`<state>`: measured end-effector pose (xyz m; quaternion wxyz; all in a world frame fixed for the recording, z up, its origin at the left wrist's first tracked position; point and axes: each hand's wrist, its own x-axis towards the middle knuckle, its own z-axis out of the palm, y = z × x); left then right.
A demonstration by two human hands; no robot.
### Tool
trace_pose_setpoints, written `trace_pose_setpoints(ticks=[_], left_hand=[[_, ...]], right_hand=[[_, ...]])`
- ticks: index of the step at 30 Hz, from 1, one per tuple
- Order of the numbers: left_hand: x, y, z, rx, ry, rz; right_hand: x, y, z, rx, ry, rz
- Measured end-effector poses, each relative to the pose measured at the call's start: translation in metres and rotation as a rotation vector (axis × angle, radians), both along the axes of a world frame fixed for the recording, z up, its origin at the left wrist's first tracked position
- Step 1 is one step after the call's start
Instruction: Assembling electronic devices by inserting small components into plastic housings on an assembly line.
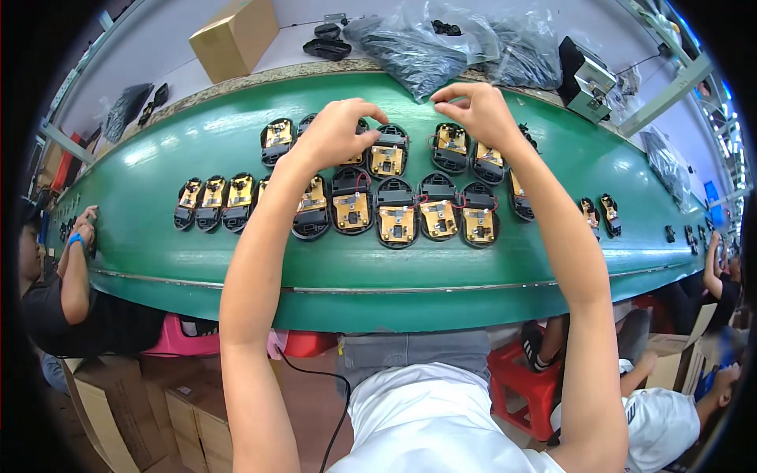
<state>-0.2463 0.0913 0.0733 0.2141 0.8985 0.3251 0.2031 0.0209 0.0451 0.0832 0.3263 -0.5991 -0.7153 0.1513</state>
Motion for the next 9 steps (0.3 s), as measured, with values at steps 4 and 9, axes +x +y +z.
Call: trace_pose_setpoints(ticks=[4, 9], left_hand=[[0.001, 0.002, -0.008, 0.044, 0.050, -0.110], [0.010, 0.011, 0.002, 0.029, 0.288, -0.341]], right_hand=[[-0.027, -0.025, 0.006, -0.034, 0.012, 0.057], [-0.029, -0.036, 0.007, -0.074, 0.087, 0.156]])
